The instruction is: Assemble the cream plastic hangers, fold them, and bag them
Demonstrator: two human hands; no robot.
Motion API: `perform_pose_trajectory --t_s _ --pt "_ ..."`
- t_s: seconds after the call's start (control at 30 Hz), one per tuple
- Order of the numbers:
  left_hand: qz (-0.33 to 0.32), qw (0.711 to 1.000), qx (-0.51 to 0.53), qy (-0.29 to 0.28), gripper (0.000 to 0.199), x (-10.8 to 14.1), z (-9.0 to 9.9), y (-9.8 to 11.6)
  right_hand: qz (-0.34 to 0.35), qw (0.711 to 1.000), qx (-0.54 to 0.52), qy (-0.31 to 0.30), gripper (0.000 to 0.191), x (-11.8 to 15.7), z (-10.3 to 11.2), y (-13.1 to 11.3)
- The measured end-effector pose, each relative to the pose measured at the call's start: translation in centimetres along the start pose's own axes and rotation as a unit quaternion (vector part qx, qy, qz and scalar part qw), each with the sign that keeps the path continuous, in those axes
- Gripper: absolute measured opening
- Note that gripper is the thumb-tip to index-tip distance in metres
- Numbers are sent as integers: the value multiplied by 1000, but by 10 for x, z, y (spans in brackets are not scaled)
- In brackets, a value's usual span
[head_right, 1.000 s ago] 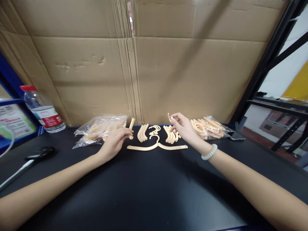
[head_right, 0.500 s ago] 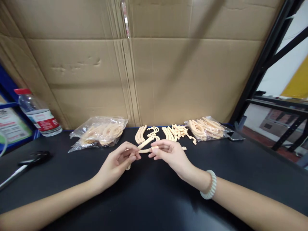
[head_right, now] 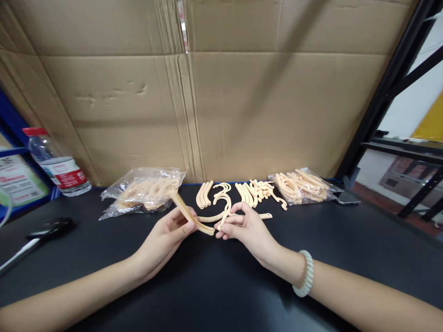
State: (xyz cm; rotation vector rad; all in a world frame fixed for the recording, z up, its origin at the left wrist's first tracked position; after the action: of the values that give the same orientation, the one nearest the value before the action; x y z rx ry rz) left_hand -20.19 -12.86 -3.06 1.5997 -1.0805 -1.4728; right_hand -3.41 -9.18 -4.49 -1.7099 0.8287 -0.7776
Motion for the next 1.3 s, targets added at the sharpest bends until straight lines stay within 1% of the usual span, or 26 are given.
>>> perform_pose_trajectory --t_s 0.1,0.13,0.23,0.33,0.47,0.57,0.7,0.87,1.0,1.13,1.3 --pt "-49 997 -63 -23 12 1 -3 9 -10 1000 -15 -4 48 -1 2 1" --pt "-62 994 -83 -32 10 2 -4 11 -11 1000 -11 -9 44 -1 2 1" --pt "-91 987 -126 -48 5 6 -8 19 0 1000 2 -20 21 -1 2 0" --pt "-105 981 -157 -46 3 7 -9 23 -1 999 5 -33 16 -1 1 0" --pt "-107 978 -176 -33 4 6 -8 25 -17 997 7 -78 21 1 -6 -1" --pt "-96 980 -168 -37 4 6 -8 23 -28 995 5 -95 22 2 -9 -1" --pt "-91 978 -177 -55 6 8 -11 22 -38 996 12 -82 25 2 -8 1" --pt "-125 969 -197 -78 7 10 -13 24 -40 997 28 -61 29 1 -7 2" --pt "-133 965 -210 -86 7 12 -13 23 -18 998 40 -40 32 1 -7 2" --pt "-135 961 -225 -91 7 12 -15 24 0 997 79 -23 35 1 -9 0" --pt "-117 972 -184 -82 8 13 -17 23 22 994 107 -17 37 2 -11 0"
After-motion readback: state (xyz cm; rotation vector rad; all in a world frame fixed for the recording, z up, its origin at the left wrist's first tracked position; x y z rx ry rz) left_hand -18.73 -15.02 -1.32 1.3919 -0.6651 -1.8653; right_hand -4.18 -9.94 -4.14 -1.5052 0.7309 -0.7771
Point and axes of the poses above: each hand's wrist, its own x-axis away from the middle knuckle, its own z-axis out of the back of the hand, y = z × x, the point moved 7 cm from there along -x, towards the middle knuckle, and after that the axes turned 12 degrees about -z, right-handed, at the moved point
